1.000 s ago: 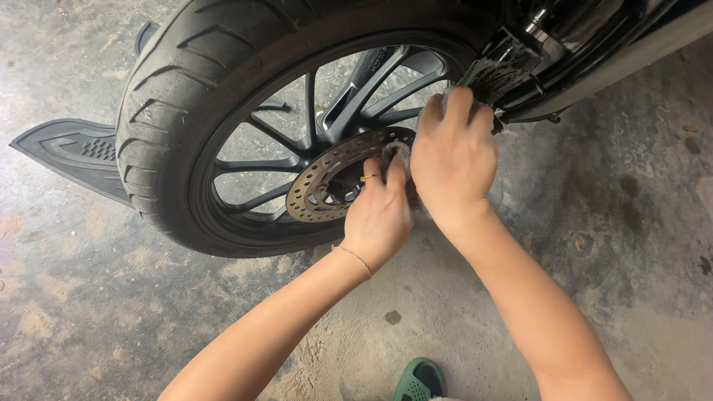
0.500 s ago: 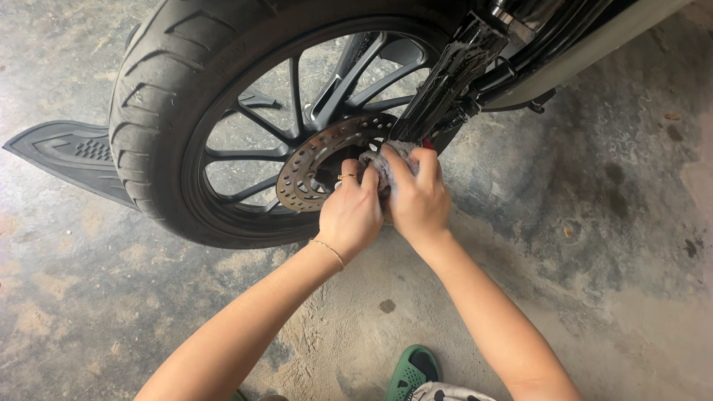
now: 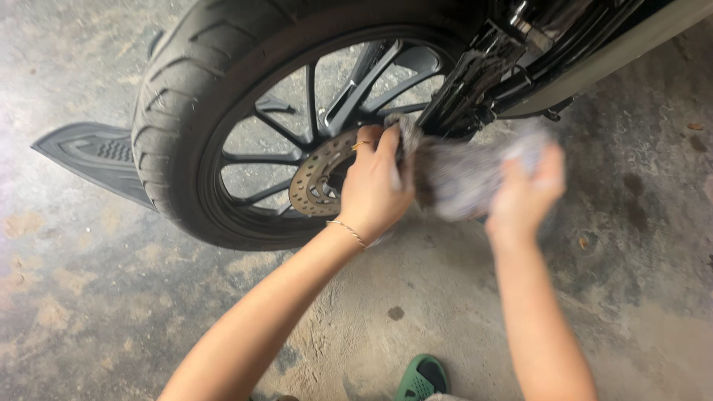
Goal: The person scrubs the seat, body panels, and front wheel of a motorcycle with a soapy cloth. They then rinse the motorcycle by pouring water from a red scoop over the seat and body.
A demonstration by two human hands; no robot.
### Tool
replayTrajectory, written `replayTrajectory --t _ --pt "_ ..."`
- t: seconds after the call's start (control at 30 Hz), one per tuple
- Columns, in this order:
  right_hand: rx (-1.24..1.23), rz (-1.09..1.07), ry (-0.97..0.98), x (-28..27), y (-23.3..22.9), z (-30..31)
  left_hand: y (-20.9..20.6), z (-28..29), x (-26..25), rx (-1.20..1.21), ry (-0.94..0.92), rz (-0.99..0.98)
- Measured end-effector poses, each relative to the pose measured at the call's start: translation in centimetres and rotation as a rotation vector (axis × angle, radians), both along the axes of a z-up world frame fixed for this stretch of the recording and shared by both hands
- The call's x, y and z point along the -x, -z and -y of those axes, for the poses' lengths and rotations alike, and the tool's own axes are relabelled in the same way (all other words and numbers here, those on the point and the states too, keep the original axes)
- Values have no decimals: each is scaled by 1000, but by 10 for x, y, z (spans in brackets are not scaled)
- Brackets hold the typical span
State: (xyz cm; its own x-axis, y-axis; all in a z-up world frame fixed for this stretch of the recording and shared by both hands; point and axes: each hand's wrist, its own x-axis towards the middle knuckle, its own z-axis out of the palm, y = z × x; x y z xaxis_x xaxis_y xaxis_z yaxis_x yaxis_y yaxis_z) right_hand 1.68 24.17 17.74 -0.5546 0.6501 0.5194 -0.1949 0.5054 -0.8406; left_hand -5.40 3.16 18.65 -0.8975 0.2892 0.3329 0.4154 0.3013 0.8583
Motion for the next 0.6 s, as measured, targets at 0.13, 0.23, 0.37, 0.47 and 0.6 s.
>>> replayTrajectory --t 0.13,0.23,0.37,0.47,0.6 --pt "-70 -304 16 44 -38 -40 -13 -28 2 -102 -57 -76" --pt "-382 -81 312 87 -34 -42 -6 -37 4 -13 6 -71" --pt "-363 -75 136 82 -16 -19 21 -28 8 131 65 -130" --pt "-374 -138 110 75 -14 -4 29 -35 9 199 34 -162" --pt "-307 -115 57 54 -16 12 30 -32 10 303 76 -187"
